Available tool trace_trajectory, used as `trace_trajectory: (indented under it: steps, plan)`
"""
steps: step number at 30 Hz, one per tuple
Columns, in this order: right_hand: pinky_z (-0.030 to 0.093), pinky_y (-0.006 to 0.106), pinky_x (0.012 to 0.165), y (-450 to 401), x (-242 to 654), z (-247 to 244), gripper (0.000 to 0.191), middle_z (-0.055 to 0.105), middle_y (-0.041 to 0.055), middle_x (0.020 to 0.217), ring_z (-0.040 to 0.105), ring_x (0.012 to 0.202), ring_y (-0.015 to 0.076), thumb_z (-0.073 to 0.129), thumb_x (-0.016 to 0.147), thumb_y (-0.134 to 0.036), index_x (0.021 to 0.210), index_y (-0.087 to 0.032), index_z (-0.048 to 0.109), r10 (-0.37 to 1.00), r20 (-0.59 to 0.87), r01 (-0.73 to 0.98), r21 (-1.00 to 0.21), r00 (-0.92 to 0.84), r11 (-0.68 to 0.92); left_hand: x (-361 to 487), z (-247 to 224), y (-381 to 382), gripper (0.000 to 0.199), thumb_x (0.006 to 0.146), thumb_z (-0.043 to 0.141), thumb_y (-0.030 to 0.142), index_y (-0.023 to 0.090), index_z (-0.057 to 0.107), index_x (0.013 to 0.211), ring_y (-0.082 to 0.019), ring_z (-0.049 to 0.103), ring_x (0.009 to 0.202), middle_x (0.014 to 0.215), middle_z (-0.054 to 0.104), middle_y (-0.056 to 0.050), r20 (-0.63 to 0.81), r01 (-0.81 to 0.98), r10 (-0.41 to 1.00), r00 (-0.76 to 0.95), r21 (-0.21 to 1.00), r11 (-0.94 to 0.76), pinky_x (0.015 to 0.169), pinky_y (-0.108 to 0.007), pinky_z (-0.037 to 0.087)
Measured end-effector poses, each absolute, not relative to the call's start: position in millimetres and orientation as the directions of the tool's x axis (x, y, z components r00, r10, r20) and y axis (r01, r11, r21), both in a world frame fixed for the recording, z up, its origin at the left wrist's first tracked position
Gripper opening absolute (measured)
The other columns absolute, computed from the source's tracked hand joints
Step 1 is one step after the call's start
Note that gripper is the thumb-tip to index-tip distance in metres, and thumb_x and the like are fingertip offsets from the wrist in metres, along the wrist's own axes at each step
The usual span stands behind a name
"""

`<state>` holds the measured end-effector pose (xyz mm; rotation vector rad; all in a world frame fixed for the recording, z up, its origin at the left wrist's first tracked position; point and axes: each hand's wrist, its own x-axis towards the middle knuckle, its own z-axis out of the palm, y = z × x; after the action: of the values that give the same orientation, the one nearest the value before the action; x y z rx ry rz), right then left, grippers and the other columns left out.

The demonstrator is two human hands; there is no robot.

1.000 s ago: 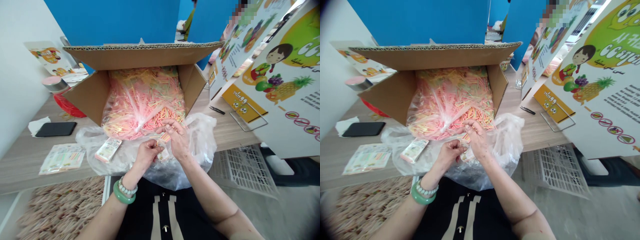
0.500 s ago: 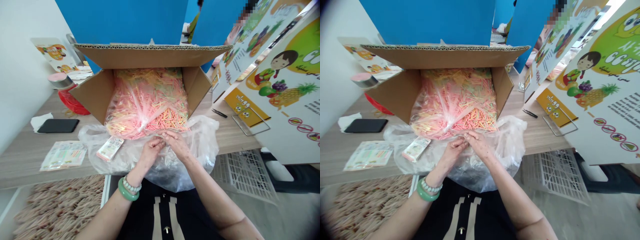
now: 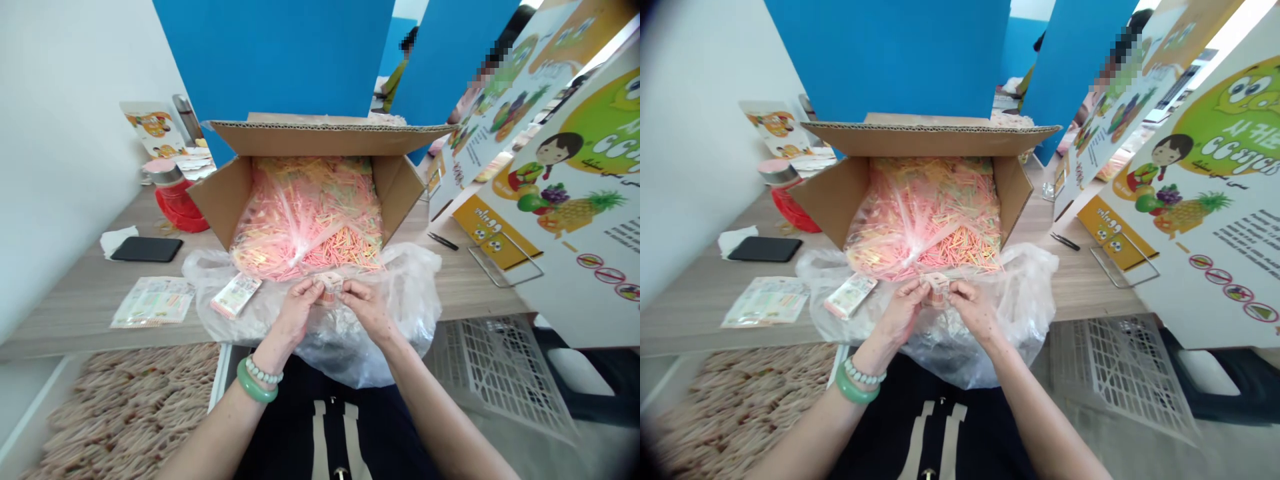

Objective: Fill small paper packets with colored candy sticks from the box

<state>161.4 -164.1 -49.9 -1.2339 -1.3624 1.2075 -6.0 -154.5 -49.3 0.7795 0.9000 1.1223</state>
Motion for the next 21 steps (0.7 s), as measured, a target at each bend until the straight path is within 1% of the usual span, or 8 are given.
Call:
trace_trajectory:
  steps: [2, 5, 8, 10, 12, 14, 18, 21]
  plan:
    - [0.043, 0.030, 0.070, -168.2, 161.4, -49.8, 0.018, 0.059, -0.0038, 0.067, 0.053, 0.069, 0.0157, 0.067, 0.080, -0.036, 0.070, -0.022, 0.063, 0.998, 0.033, 0.117, -0.992, -0.058, 0.040, -6.4, -44.9, -160.5, 0.036, 0.062, 0.089, 0.041, 0.015, 0.073, 0.081, -0.016, 0.062, 0.073, 0.077, 0.071, -0.002, -0.208, -0.403, 0.959, 0.194, 0.874, 0.271, 0.075, -0.029, 0.050]
    - [0.042, 0.031, 0.071, -174.6, 158.6, -50.3, 0.018, 0.062, -0.0017, 0.071, 0.055, 0.073, 0.0176, 0.068, 0.080, -0.038, 0.071, -0.022, 0.065, 0.995, 0.031, 0.130, -0.991, -0.094, 0.043, -7.6, -42.5, -169.8, 0.043, 0.053, 0.094, 0.040, 0.013, 0.073, 0.080, -0.014, 0.059, 0.069, 0.075, 0.069, -0.002, -0.243, -0.399, 0.946, 0.216, 0.862, 0.313, 0.070, -0.029, 0.048]
    - [0.043, 0.031, 0.072, -180.9, 145.6, -54.6, 0.020, 0.062, -0.0009, 0.073, 0.055, 0.074, 0.0184, 0.067, 0.082, -0.040, 0.073, -0.022, 0.064, 0.992, 0.000, 0.126, -0.992, -0.128, 0.016, -15.6, -45.2, -176.9, 0.043, 0.059, 0.090, 0.049, 0.013, 0.071, 0.074, -0.012, 0.052, 0.063, 0.068, 0.063, 0.000, -0.246, -0.402, 0.952, 0.182, 0.865, 0.300, 0.064, -0.028, 0.044]
    - [0.043, 0.031, 0.071, -185.8, 131.5, -57.9, 0.021, 0.060, -0.0010, 0.073, 0.054, 0.074, 0.0185, 0.065, 0.084, -0.041, 0.075, -0.022, 0.063, 0.986, -0.021, 0.122, -0.993, -0.165, -0.001, -26.7, -46.3, -181.5, 0.039, 0.065, 0.087, 0.049, 0.014, 0.071, 0.073, -0.011, 0.051, 0.063, 0.067, 0.061, 0.000, -0.222, -0.392, 0.965, 0.136, 0.883, 0.258, 0.064, -0.027, 0.042]
    - [0.042, 0.031, 0.069, -190.1, 115.7, -60.3, 0.023, 0.058, -0.0013, 0.072, 0.052, 0.072, 0.0182, 0.064, 0.085, -0.042, 0.075, -0.023, 0.060, 0.978, -0.035, 0.135, -0.991, -0.205, -0.007, -41.4, -45.9, -186.3, 0.035, 0.067, 0.085, 0.046, 0.014, 0.073, 0.076, -0.011, 0.051, 0.063, 0.067, 0.061, 0.001, -0.201, -0.370, 0.973, 0.115, 0.900, 0.230, 0.064, -0.027, 0.042]
    - [0.039, 0.031, 0.066, -192.5, 100.3, -62.1, 0.025, 0.053, -0.0018, 0.069, 0.049, 0.069, 0.0177, 0.063, 0.084, -0.044, 0.072, -0.023, 0.056, 0.972, -0.040, 0.152, -0.988, -0.231, -0.004, -57.4, -45.7, -190.6, 0.033, 0.066, 0.086, 0.042, 0.014, 0.075, 0.077, -0.012, 0.053, 0.063, 0.069, 0.063, 0.000, -0.206, -0.354, 0.972, 0.108, 0.906, 0.232, 0.064, -0.027, 0.042]
    - [0.035, 0.031, 0.061, -191.8, 74.4, -66.2, 0.029, 0.048, -0.0020, 0.064, 0.044, 0.063, 0.0176, 0.063, 0.081, -0.047, 0.068, -0.024, 0.052, 0.959, -0.086, 0.193, -0.981, -0.270, -0.034, -86.3, -51.1, -197.2, 0.033, 0.054, 0.091, 0.035, 0.013, 0.075, 0.074, -0.014, 0.057, 0.069, 0.074, 0.068, -0.002, -0.294, -0.416, 0.953, 0.075, 0.859, 0.298, 0.069, -0.028, 0.045]
    - [0.036, 0.032, 0.062, -189.6, 60.6, -71.5, 0.029, 0.049, -0.0014, 0.065, 0.045, 0.065, 0.0182, 0.062, 0.081, -0.048, 0.068, -0.024, 0.051, 0.957, -0.092, 0.204, -0.978, -0.275, -0.035, -102.0, -58.4, -199.9, 0.041, 0.054, 0.093, 0.044, 0.013, 0.076, 0.075, -0.015, 0.058, 0.066, 0.070, 0.068, -0.003, -0.326, -0.469, 0.937, 0.123, 0.813, 0.344, 0.071, -0.029, 0.046]
